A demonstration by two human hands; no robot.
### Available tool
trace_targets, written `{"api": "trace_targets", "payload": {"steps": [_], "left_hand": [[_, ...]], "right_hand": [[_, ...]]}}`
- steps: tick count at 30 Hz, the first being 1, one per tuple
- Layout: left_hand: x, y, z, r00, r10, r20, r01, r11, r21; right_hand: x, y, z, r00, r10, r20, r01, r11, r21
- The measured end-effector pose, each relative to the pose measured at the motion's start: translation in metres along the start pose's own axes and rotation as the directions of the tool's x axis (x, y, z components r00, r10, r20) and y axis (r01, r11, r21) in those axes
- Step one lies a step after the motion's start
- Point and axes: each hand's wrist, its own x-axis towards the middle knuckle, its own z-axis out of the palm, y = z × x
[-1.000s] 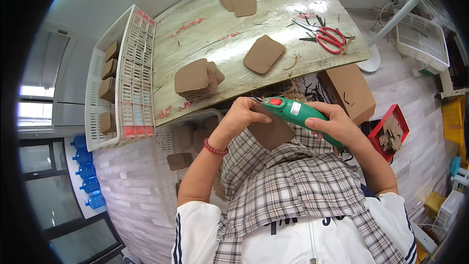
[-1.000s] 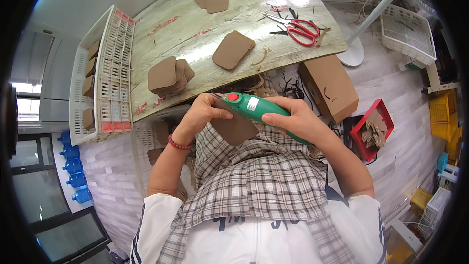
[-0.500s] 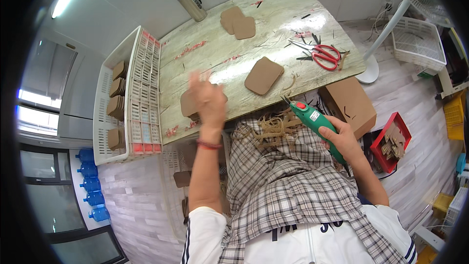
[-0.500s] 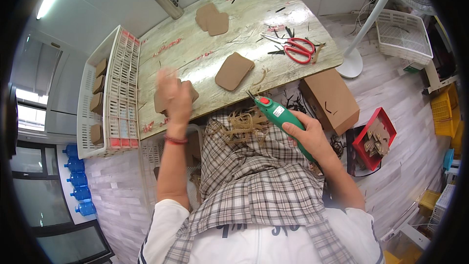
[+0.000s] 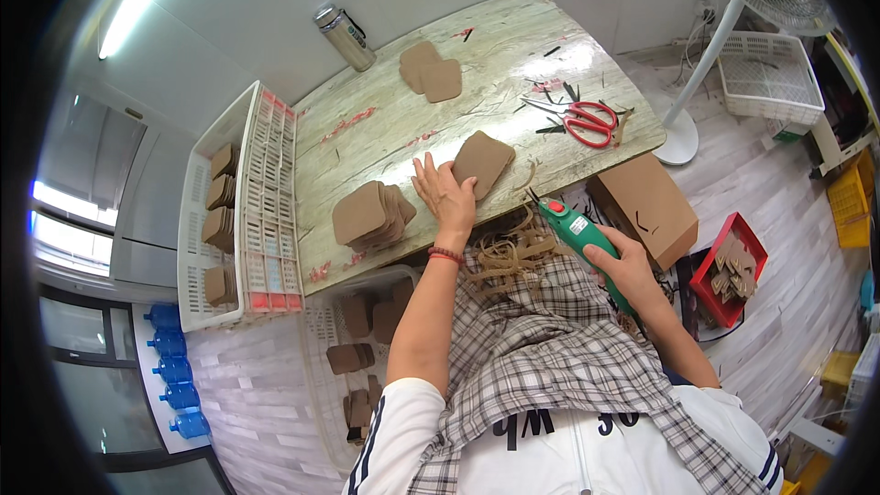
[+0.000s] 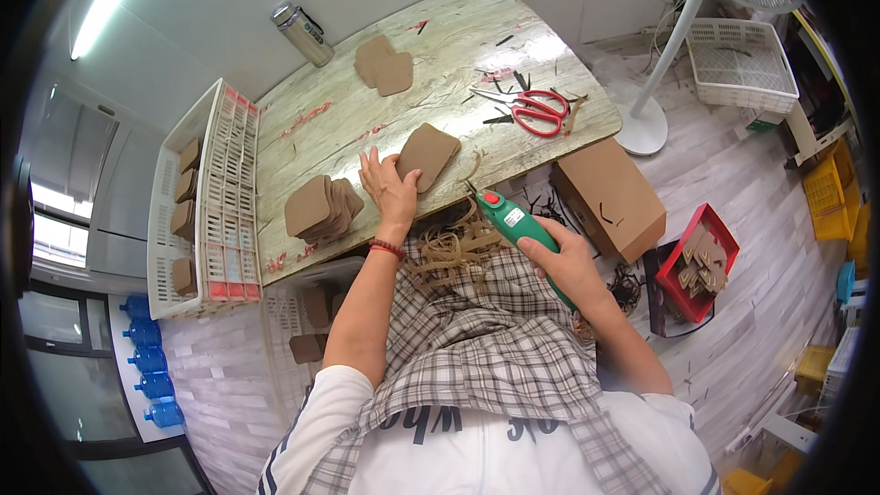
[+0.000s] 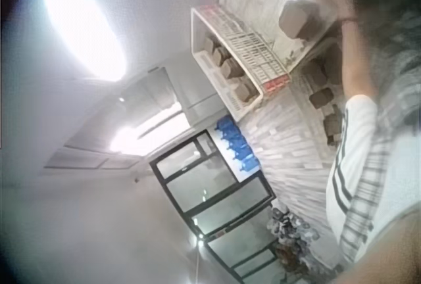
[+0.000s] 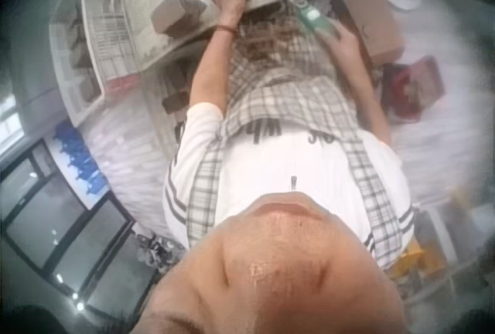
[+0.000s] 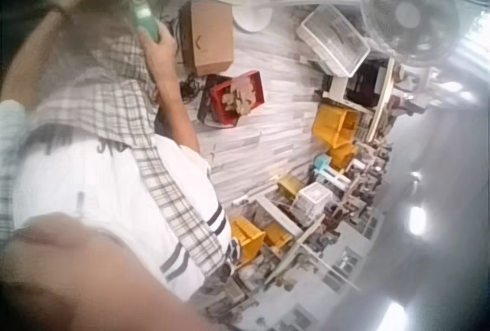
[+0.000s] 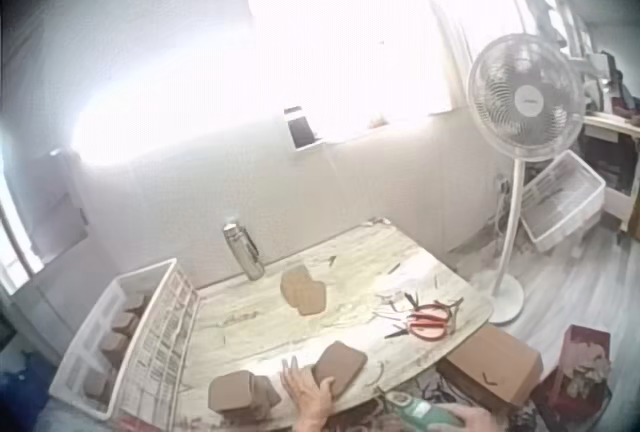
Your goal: The person uses a green rotary tool to smooth the edges of brown cardboard pieces. They pick up each piece from a stack, run the tool along the perimeter, and place the finished piece back on the table.
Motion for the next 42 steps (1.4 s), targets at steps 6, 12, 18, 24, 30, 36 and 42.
{"api": "trace_targets", "payload": {"steps": [6, 12, 18, 24, 30, 36, 42], "left_hand": [[0.0, 0.008, -0.005, 0.988, -0.118, -0.101, 0.104, 0.986, -0.131], [-0.014, 0.011, -0.012, 0.906, -0.406, 0.117, 0.32, 0.476, -0.819], [-0.025, 0.009, 0.001, 0.879, -0.469, 0.087, 0.248, 0.293, -0.923], [-0.02, 0.006, -0.009, 0.912, -0.255, -0.321, 0.077, 0.876, -0.477], [-0.024, -0.004, -0.011, 0.923, -0.382, -0.047, 0.3, 0.791, -0.533], [-0.02, -0.025, -0.003, 0.98, -0.196, 0.01, 0.187, 0.913, -0.363], [0.01, 0.011, -0.034, 0.996, 0.092, 0.019, -0.091, 0.994, -0.06]], "right_hand": [[0.002, 0.001, 0.003, 1.0, -0.003, 0.017, 0.003, 1.0, -0.012], [0.003, -0.003, 0.008, 1.0, -0.023, -0.007, 0.023, 0.999, -0.025], [0.005, -0.01, 0.019, 0.999, -0.053, 0.004, 0.053, 0.999, -0.005], [0.007, -0.007, 0.02, 0.998, -0.068, -0.002, 0.068, 0.998, 0.003], [0.01, -0.004, 0.021, 0.998, -0.058, 0.006, 0.057, 0.998, 0.029], [0.011, -0.007, 0.024, 0.999, -0.041, 0.011, 0.041, 0.999, 0.019], [0.011, -0.006, 0.02, 0.999, -0.036, -0.007, 0.037, 0.998, 0.041]]}}
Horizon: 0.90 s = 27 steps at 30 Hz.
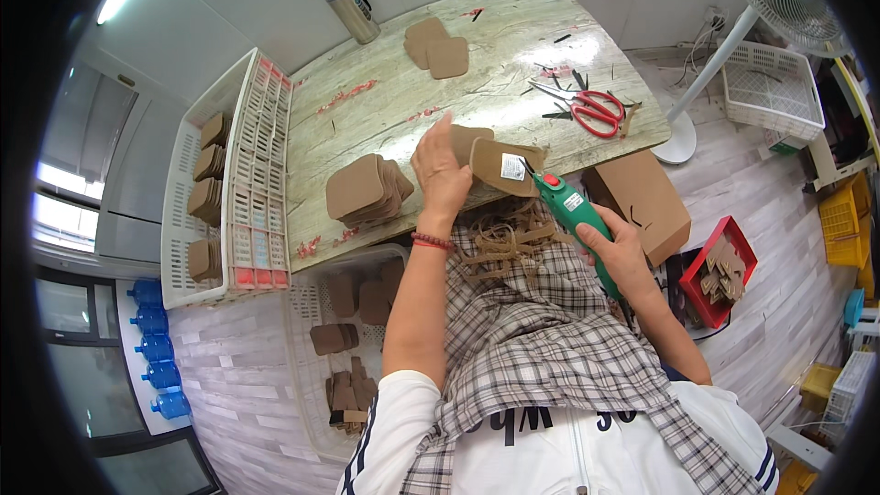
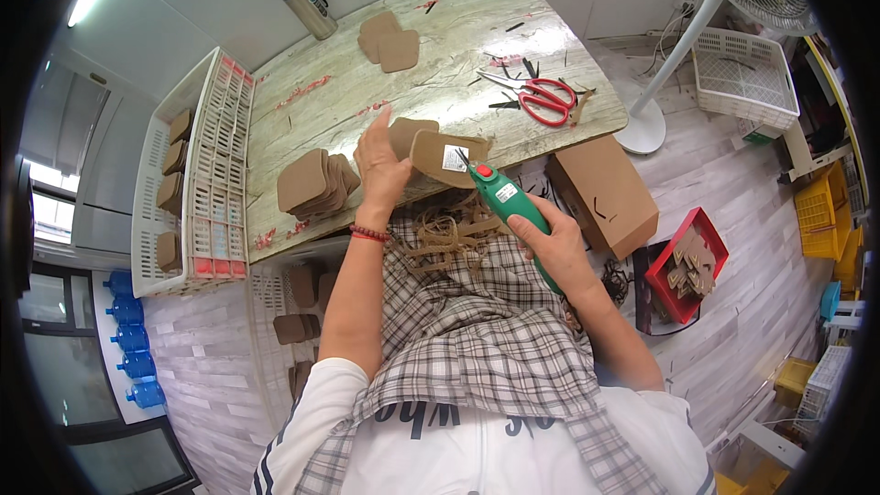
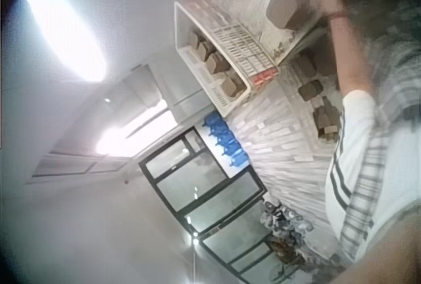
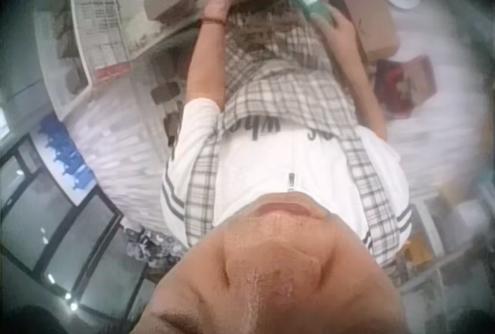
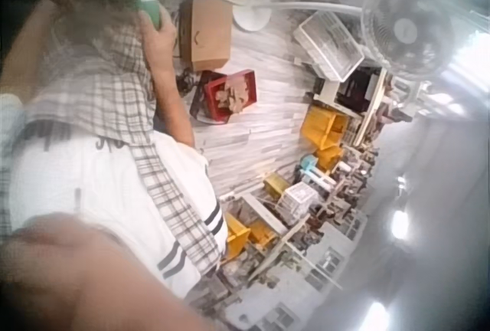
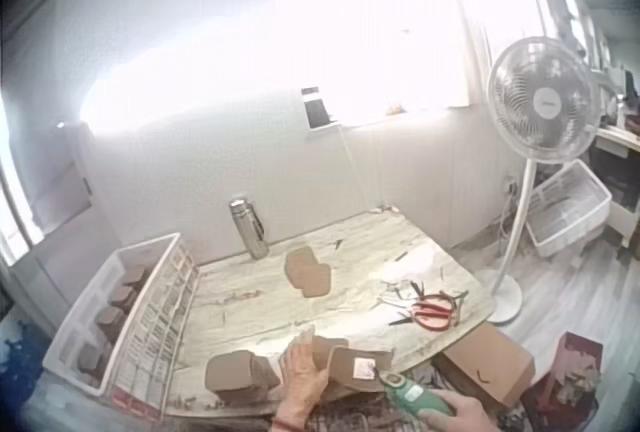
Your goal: The person uses a green rotary tool to smooth the edges of brown cardboard pieces. They pick up each piece from a stack, run the tool along the perimeter, and place the finished piece back on the table.
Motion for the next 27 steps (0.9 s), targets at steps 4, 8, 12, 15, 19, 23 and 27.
{"api": "trace_targets", "payload": {"steps": [4, 8, 12, 15, 19, 23, 27], "left_hand": [[0.001, 0.005, -0.001, 0.82, 0.497, 0.282, -0.547, 0.826, 0.134], [-0.018, 0.004, 0.004, 0.751, 0.492, 0.441, -0.582, 0.808, 0.09], [-0.023, 0.027, 0.006, 0.809, 0.474, 0.348, -0.502, 0.865, -0.013], [-0.032, 0.027, 0.029, 0.823, 0.474, 0.312, -0.479, 0.875, -0.067], [-0.029, 0.024, 0.039, 0.852, 0.481, 0.206, -0.48, 0.875, -0.056], [-0.011, 0.017, 0.037, 0.931, 0.363, 0.036, -0.339, 0.899, -0.278], [-0.005, 0.025, 0.033, 0.951, -0.259, 0.166, 0.257, 0.368, -0.894]], "right_hand": [[-0.003, -0.003, -0.002, 1.0, 0.004, -0.017, -0.004, 1.0, 0.0], [-0.003, -0.002, -0.009, 0.998, -0.018, -0.057, 0.016, 0.999, -0.048], [-0.004, -0.005, -0.014, 0.995, -0.015, -0.096, 0.016, 1.0, 0.005], [-0.006, -0.005, -0.017, 0.994, -0.011, -0.11, 0.014, 0.999, 0.032], [-0.01, -0.003, -0.022, 0.987, -0.009, -0.16, 0.011, 1.0, 0.012], [-0.012, -0.007, -0.024, 0.982, -0.035, -0.184, 0.031, 0.999, -0.022], [-0.008, -0.01, -0.02, 0.985, -0.06, -0.165, 0.058, 0.998, -0.019]]}}
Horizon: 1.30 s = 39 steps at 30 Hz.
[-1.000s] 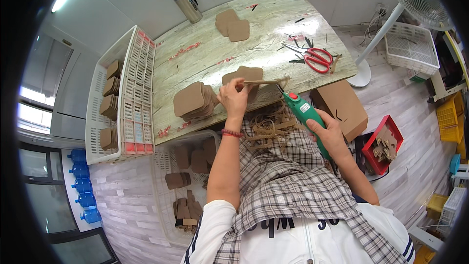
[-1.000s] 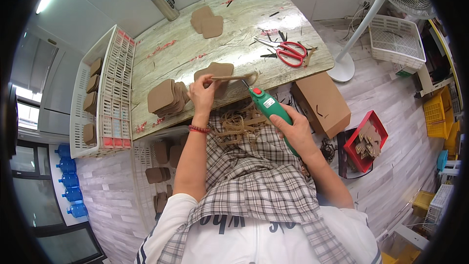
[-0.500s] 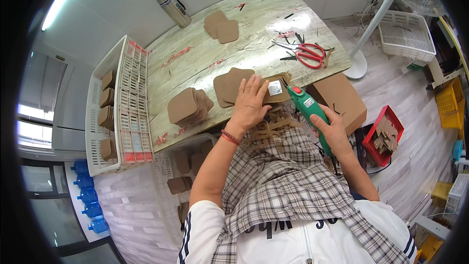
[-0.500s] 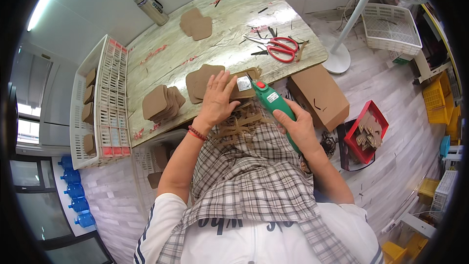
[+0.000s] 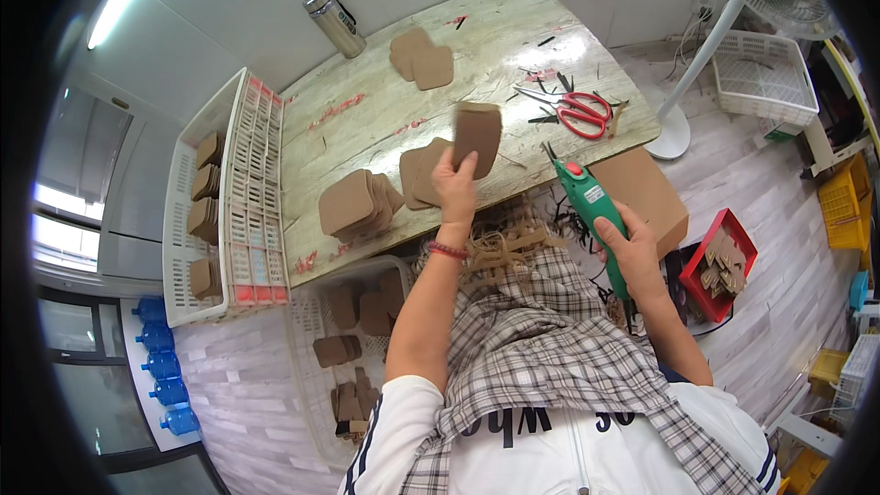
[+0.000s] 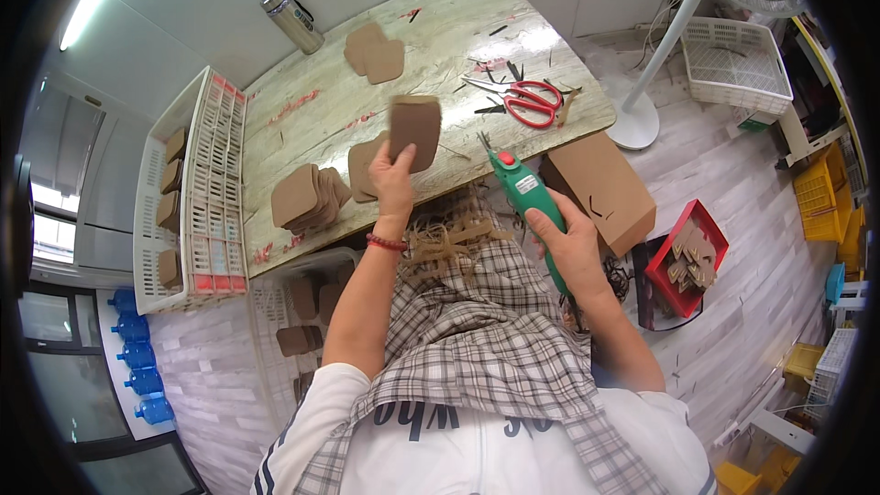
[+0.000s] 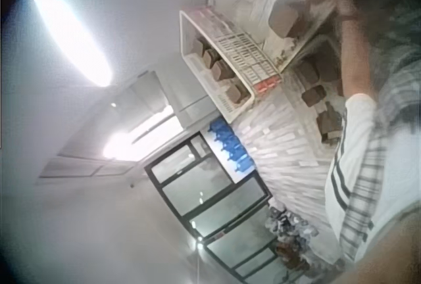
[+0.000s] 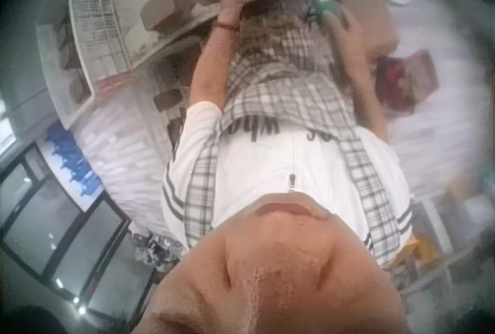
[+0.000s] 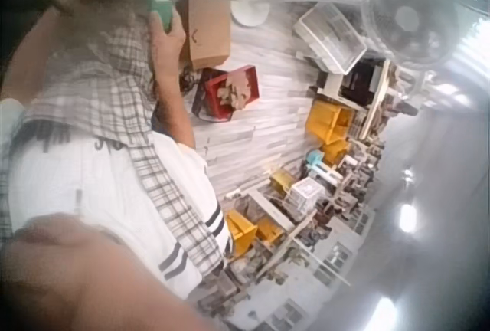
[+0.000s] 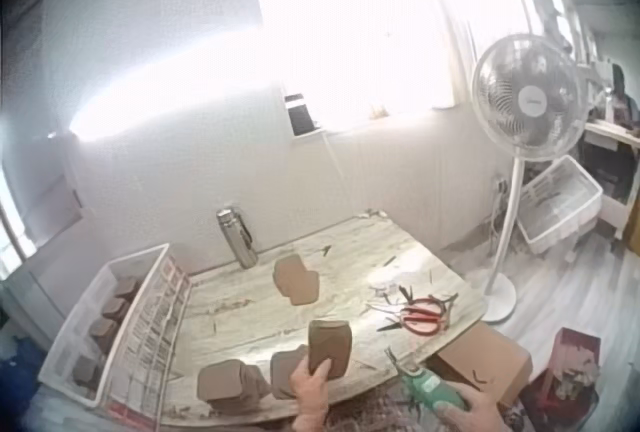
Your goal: The person uses a green rotary tool to smooth the edges of brown cardboard pieces. They pick up each piece from a stack, run the tool along the perimeter, and place the finished piece back on the table.
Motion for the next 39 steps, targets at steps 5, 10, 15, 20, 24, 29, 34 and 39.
{"api": "trace_targets", "payload": {"steps": [5, 10, 15, 20, 24, 29, 34, 39], "left_hand": [[-0.017, 0.029, 0.011, 0.963, -0.248, -0.105, 0.109, 0.717, -0.689], [-0.024, 0.037, 0.019, 0.948, -0.299, -0.108, 0.101, 0.606, -0.789], [-0.027, 0.037, 0.02, 0.931, -0.356, -0.078, 0.116, 0.492, -0.863], [-0.034, 0.035, 0.028, 0.936, -0.352, -0.018, 0.16, 0.468, -0.869], [-0.046, 0.036, 0.036, 0.942, -0.33, 0.061, 0.231, 0.503, -0.833], [-0.057, 0.031, 0.045, 0.941, -0.314, 0.124, 0.276, 0.504, -0.818], [-0.053, 0.03, 0.044, 0.929, -0.355, 0.107, 0.266, 0.438, -0.859], [-0.054, 0.028, 0.042, 0.93, -0.357, 0.092, 0.262, 0.465, -0.846]], "right_hand": [[-0.001, -0.004, 0.014, 0.998, 0.021, 0.056, -0.023, 0.999, 0.032], [-0.003, -0.01, 0.026, 0.994, 0.009, 0.107, -0.014, 0.999, 0.049], [-0.005, -0.014, 0.029, 0.989, 0.009, 0.149, -0.019, 0.997, 0.069], [-0.006, -0.02, 0.034, 0.99, -0.002, 0.14, -0.01, 0.996, 0.087], [-0.002, -0.022, 0.035, 0.993, -0.035, 0.115, 0.024, 0.995, 0.094], [0.002, -0.028, 0.032, 0.995, -0.032, 0.098, 0.029, 0.999, 0.029], [-0.004, -0.023, 0.025, 0.996, -0.012, 0.094, 0.009, 1.0, 0.026], [-0.01, -0.019, 0.027, 0.995, -0.044, 0.093, 0.041, 0.999, 0.035]]}}
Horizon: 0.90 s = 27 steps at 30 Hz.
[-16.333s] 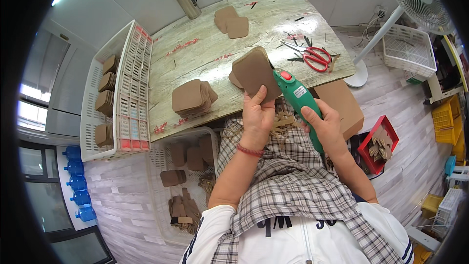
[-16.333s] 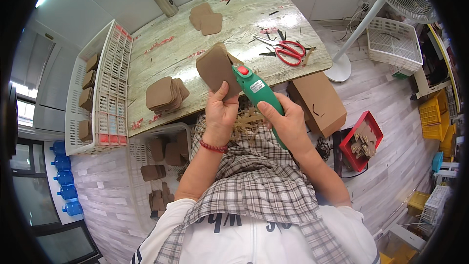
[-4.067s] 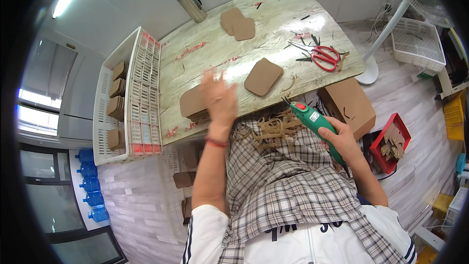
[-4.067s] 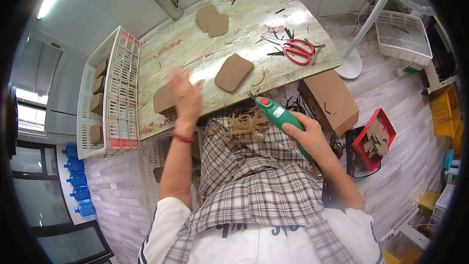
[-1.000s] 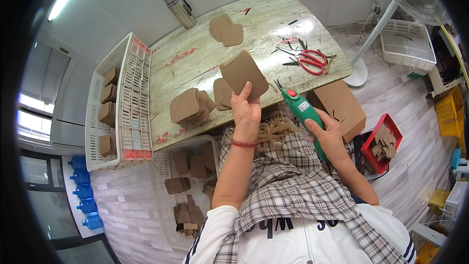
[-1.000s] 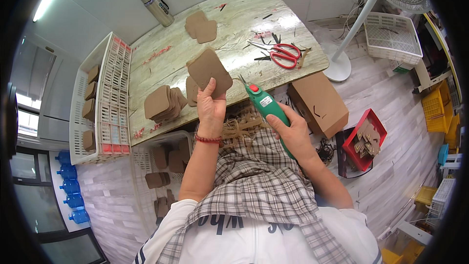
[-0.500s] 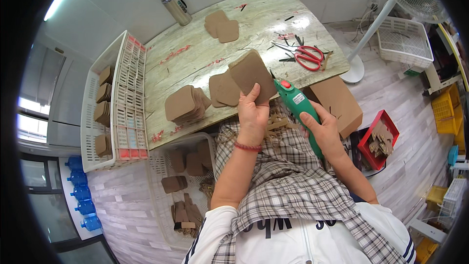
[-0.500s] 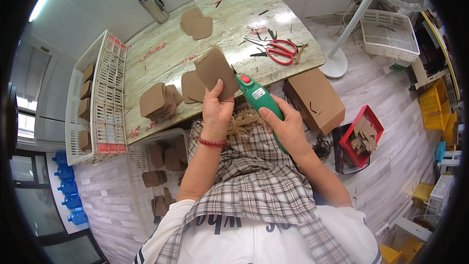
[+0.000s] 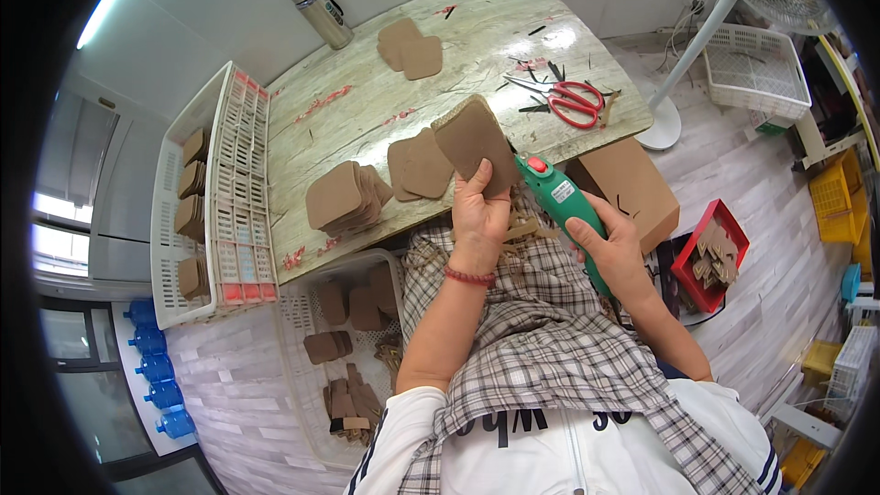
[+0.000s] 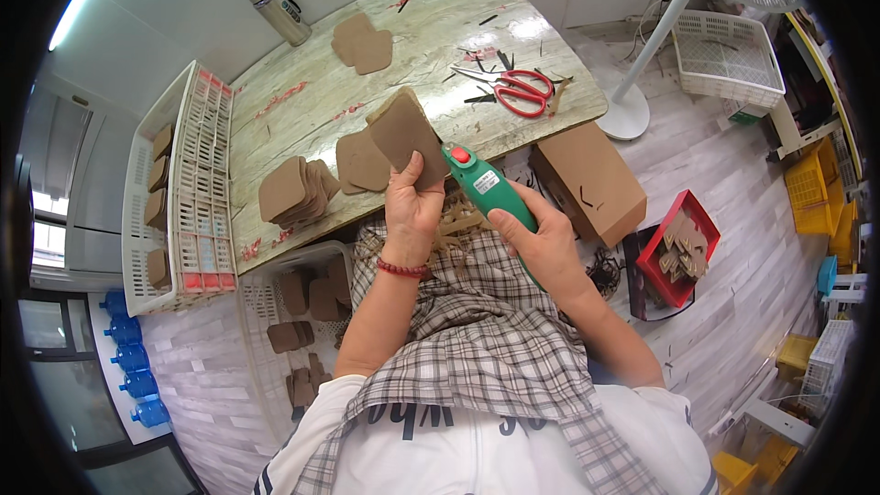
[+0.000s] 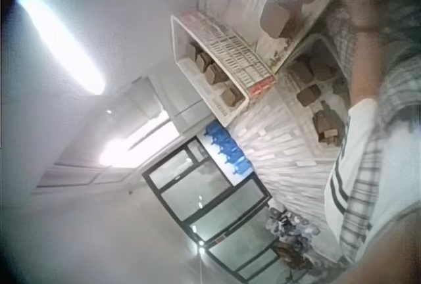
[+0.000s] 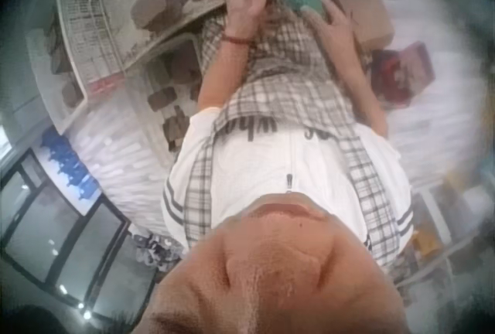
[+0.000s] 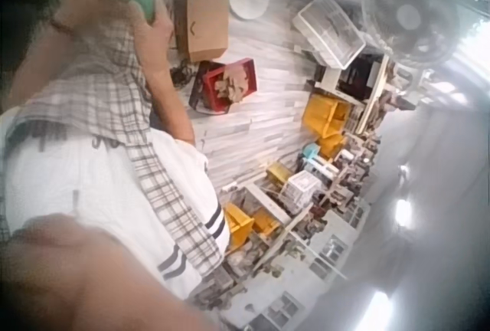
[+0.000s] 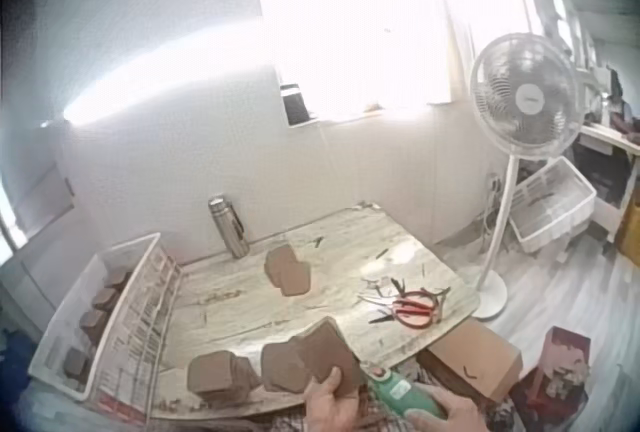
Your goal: The person uses a green rotary tool to smooth the edges of brown cardboard pieces. They pick up each piece from a stack, run the tool along the perimeter, and place the finished piece back on the table.
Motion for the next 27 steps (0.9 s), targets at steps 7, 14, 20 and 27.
{"api": "trace_targets", "payload": {"steps": [7, 14, 20, 27], "left_hand": [[-0.003, -0.009, -0.005, 0.997, -0.014, 0.078, 0.007, 0.996, 0.089], [-0.009, -0.016, -0.021, 0.997, -0.056, 0.061, 0.048, 0.991, 0.125], [-0.008, 0.009, -0.026, 0.995, -0.003, 0.099, -0.038, 0.913, 0.406], [-0.008, 0.05, -0.018, 0.986, -0.11, 0.123, 0.008, 0.775, 0.631]], "right_hand": [[0.008, -0.003, 0.001, 0.999, -0.035, -0.021, 0.035, 0.999, -0.005], [0.014, -0.01, -0.005, 1.0, -0.006, -0.019, 0.007, 0.999, 0.034], [0.011, -0.017, -0.024, 0.998, 0.02, 0.056, -0.018, 0.999, -0.037], [0.004, -0.016, -0.041, 0.988, 0.086, 0.13, -0.073, 0.992, -0.103]]}}
